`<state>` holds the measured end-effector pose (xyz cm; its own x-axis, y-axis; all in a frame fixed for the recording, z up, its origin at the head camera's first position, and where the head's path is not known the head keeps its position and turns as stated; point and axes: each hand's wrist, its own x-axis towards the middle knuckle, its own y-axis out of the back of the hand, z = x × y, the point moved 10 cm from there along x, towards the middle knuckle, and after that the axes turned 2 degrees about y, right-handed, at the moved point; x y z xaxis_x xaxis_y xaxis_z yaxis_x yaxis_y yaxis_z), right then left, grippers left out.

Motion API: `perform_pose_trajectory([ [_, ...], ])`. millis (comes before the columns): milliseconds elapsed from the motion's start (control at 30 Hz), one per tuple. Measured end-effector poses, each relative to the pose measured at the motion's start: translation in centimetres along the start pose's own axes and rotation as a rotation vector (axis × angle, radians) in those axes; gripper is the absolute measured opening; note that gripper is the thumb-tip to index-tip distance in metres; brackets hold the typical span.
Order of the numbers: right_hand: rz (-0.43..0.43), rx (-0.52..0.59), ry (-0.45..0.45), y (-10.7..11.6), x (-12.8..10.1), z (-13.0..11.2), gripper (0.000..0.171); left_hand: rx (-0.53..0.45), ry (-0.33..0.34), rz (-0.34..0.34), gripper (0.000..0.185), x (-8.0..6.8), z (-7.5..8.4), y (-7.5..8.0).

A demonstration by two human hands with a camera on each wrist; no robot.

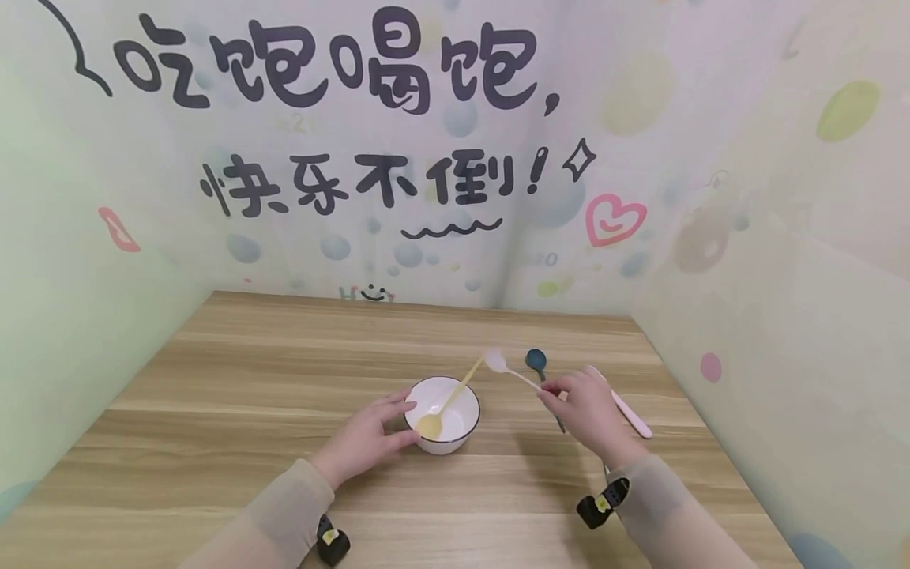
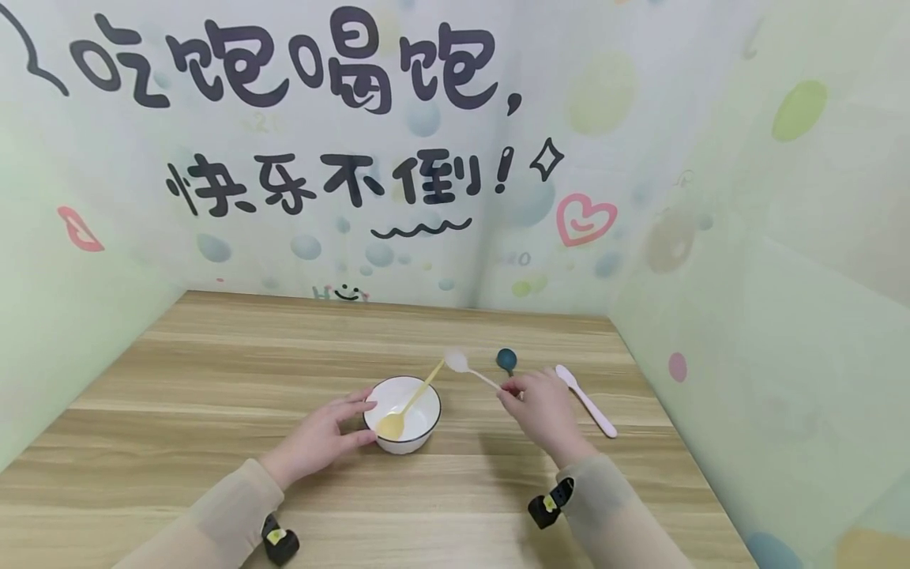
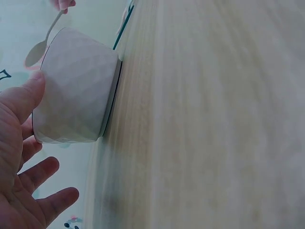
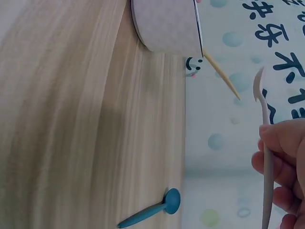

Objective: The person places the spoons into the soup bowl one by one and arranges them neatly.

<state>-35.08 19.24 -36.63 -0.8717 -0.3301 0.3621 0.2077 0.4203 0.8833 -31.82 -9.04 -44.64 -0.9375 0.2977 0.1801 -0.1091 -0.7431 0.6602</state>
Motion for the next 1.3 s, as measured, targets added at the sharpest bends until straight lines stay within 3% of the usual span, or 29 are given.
perform_pose_trajectory([
  [233, 0.0, -0.092, 0.21, 0.1, 1.5, -2.8, 0.006, 0.006, -0.007, 0.005, 0.054, 0.0, 0.0, 0.1],
  [567, 0.042, -0.204, 0.389, -0.3, 2.9, -5.7, 0.004, -0.003, -0.005, 0.015, 0.053, 0.1, -0.1, 0.1],
  [1300, -0.001, -0.329, 0.563, -2.2, 3.6, -8.8, 0.004, -0.016, 0.012, -0.003, 0.054, 0.0, -0.1, 0.0],
])
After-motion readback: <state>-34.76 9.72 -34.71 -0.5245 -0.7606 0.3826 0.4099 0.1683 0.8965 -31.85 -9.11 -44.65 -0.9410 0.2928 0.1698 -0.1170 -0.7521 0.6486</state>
